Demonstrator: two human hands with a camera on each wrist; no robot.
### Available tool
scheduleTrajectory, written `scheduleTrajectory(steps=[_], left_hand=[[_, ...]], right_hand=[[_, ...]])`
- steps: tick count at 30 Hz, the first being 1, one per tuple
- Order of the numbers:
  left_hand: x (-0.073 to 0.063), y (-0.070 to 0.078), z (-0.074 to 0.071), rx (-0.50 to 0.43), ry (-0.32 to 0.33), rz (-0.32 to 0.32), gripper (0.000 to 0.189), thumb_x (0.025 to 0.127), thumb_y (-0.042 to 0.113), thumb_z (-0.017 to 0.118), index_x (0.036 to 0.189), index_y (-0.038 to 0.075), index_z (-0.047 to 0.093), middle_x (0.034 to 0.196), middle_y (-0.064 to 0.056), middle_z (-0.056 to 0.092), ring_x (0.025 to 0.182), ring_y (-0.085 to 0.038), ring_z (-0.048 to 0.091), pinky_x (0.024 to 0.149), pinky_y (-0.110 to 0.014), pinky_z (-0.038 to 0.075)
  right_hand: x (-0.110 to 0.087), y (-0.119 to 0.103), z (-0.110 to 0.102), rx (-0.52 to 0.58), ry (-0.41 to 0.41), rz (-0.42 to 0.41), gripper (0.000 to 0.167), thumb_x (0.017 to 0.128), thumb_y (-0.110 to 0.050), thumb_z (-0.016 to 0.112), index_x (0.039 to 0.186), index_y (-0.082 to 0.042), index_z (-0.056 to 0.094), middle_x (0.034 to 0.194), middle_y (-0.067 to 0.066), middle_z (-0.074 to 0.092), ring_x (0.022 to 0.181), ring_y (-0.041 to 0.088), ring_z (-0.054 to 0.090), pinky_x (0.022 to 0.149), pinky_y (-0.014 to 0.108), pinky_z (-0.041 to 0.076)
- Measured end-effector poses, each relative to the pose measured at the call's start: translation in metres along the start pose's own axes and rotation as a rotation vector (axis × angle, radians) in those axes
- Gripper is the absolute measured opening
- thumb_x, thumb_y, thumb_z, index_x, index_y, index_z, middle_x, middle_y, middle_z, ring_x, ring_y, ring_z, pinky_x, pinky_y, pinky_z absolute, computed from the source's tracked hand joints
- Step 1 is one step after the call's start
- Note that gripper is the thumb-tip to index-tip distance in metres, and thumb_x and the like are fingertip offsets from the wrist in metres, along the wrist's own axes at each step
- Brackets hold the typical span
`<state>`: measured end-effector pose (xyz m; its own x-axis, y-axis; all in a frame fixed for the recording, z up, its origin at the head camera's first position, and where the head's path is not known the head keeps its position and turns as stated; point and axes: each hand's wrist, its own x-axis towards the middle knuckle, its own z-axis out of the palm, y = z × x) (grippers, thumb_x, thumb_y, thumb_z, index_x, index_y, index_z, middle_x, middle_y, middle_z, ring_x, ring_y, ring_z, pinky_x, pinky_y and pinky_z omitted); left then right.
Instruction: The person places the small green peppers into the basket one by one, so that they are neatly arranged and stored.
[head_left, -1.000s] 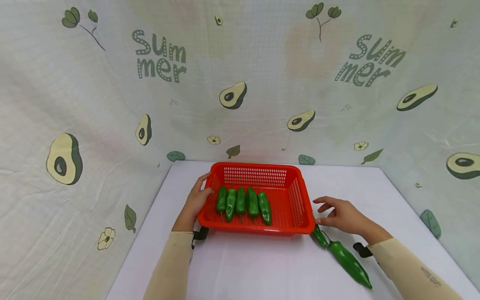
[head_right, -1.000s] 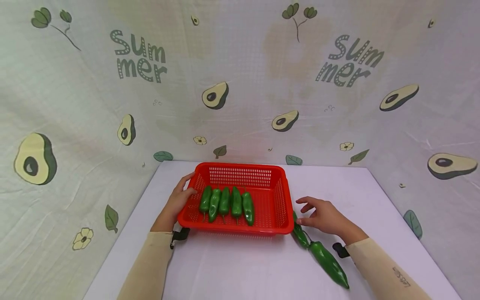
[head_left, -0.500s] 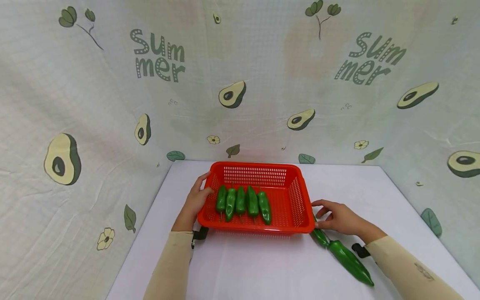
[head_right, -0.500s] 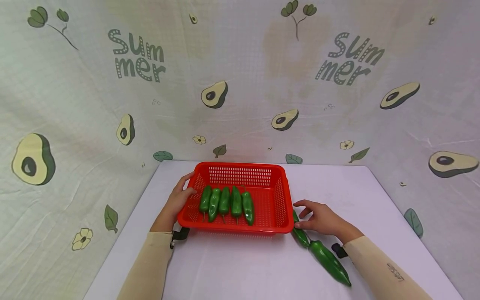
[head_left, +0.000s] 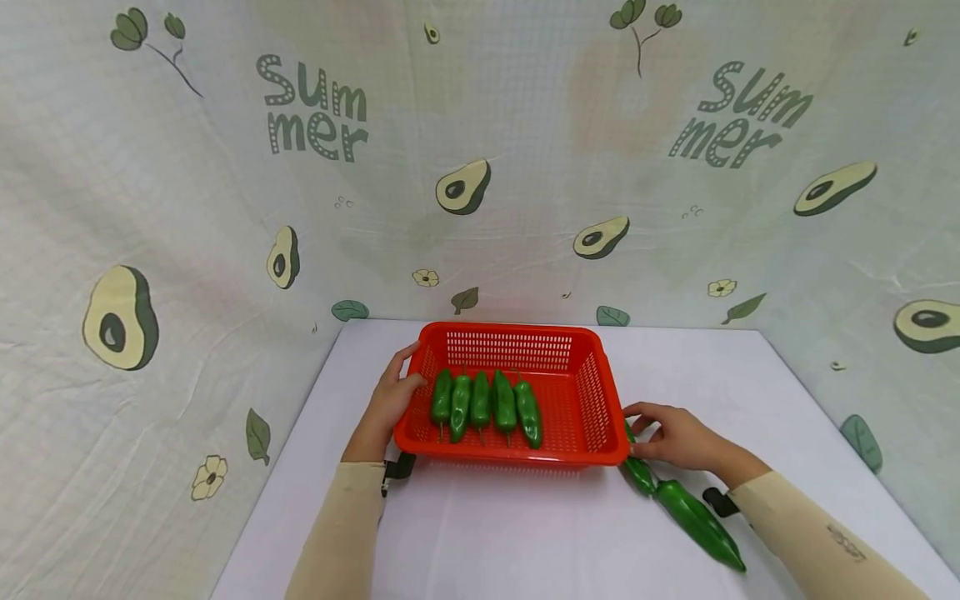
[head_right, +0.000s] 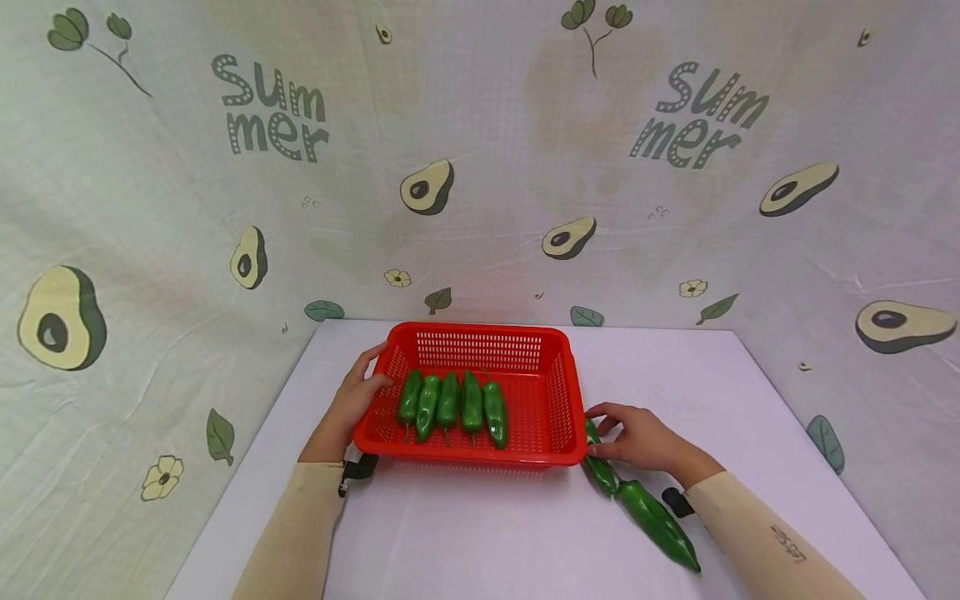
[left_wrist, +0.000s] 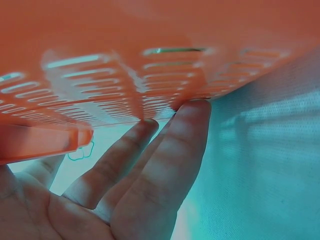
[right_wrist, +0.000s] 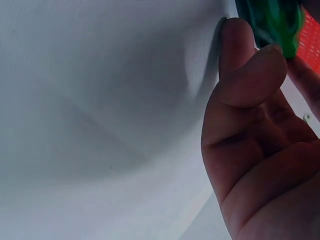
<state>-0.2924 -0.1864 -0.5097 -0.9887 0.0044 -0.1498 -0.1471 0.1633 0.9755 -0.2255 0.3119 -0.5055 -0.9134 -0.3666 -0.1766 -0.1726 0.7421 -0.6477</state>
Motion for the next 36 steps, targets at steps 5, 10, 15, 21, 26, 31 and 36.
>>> scheduleTrajectory(steps=[5, 10, 15, 21, 26, 31, 36], left_hand=[[0.000, 0.000, -0.001, -0.012, -0.002, 0.001, 0.068, 0.097, 0.019, 0.057, 0.158, 0.045, 0.043, 0.157, -0.011, 0.045, 0.119, -0.038, 0.064, 0.091, -0.048, 0.061], [0.000, 0.000, -0.001, -0.015, 0.000, 0.004, 0.067, 0.097, 0.018, 0.057, 0.157, 0.045, 0.044, 0.157, -0.011, 0.044, 0.119, -0.038, 0.063, 0.092, -0.049, 0.061], [0.000, 0.000, -0.001, -0.019, -0.006, 0.003, 0.067, 0.097, 0.018, 0.057, 0.157, 0.045, 0.044, 0.158, -0.012, 0.044, 0.121, -0.039, 0.063, 0.093, -0.050, 0.060], [-0.001, -0.001, 0.000, -0.021, -0.005, 0.008, 0.067, 0.097, 0.017, 0.057, 0.157, 0.045, 0.044, 0.157, -0.013, 0.046, 0.120, -0.039, 0.064, 0.092, -0.050, 0.060], [-0.002, 0.000, 0.000, -0.021, -0.004, 0.012, 0.067, 0.098, 0.017, 0.058, 0.157, 0.044, 0.044, 0.155, -0.014, 0.048, 0.119, -0.039, 0.066, 0.091, -0.050, 0.061], [-0.003, 0.001, 0.001, -0.020, -0.005, 0.016, 0.067, 0.098, 0.017, 0.057, 0.158, 0.044, 0.043, 0.156, -0.013, 0.047, 0.119, -0.039, 0.065, 0.090, -0.050, 0.061], [-0.002, 0.001, 0.001, -0.005, 0.002, 0.017, 0.068, 0.097, 0.017, 0.056, 0.158, 0.045, 0.043, 0.158, -0.011, 0.044, 0.121, -0.038, 0.064, 0.091, -0.049, 0.061]], right_hand=[[-0.002, 0.000, 0.001, 0.020, -0.001, -0.011, 0.061, 0.088, -0.033, 0.086, 0.140, -0.012, 0.061, 0.112, 0.008, 0.069, 0.081, 0.018, 0.068, 0.072, 0.027, 0.060], [-0.005, 0.002, 0.002, 0.041, 0.013, 0.000, 0.062, 0.087, -0.034, 0.088, 0.140, -0.014, 0.062, 0.113, 0.009, 0.068, 0.083, 0.019, 0.070, 0.073, 0.027, 0.061], [-0.006, 0.006, 0.001, 0.106, 0.013, 0.025, 0.063, 0.087, -0.033, 0.088, 0.141, -0.015, 0.061, 0.119, 0.012, 0.068, 0.087, 0.021, 0.071, 0.077, 0.030, 0.062], [-0.007, 0.011, 0.000, 0.152, 0.017, 0.051, 0.065, 0.086, -0.031, 0.089, 0.141, -0.015, 0.060, 0.123, 0.014, 0.068, 0.094, 0.022, 0.072, 0.081, 0.036, 0.064], [-0.007, 0.012, -0.002, 0.152, 0.031, 0.044, 0.064, 0.087, -0.028, 0.088, 0.141, -0.014, 0.056, 0.121, 0.014, 0.071, 0.094, 0.023, 0.074, 0.082, 0.040, 0.064], [-0.007, 0.013, -0.004, 0.137, 0.046, 0.063, 0.065, 0.088, -0.032, 0.087, 0.142, -0.016, 0.054, 0.110, 0.010, 0.073, 0.091, 0.021, 0.073, 0.081, 0.041, 0.063], [-0.006, 0.012, -0.007, 0.122, 0.055, 0.073, 0.065, 0.089, -0.034, 0.086, 0.144, -0.017, 0.053, 0.107, 0.010, 0.071, 0.087, 0.021, 0.072, 0.077, 0.038, 0.061]])
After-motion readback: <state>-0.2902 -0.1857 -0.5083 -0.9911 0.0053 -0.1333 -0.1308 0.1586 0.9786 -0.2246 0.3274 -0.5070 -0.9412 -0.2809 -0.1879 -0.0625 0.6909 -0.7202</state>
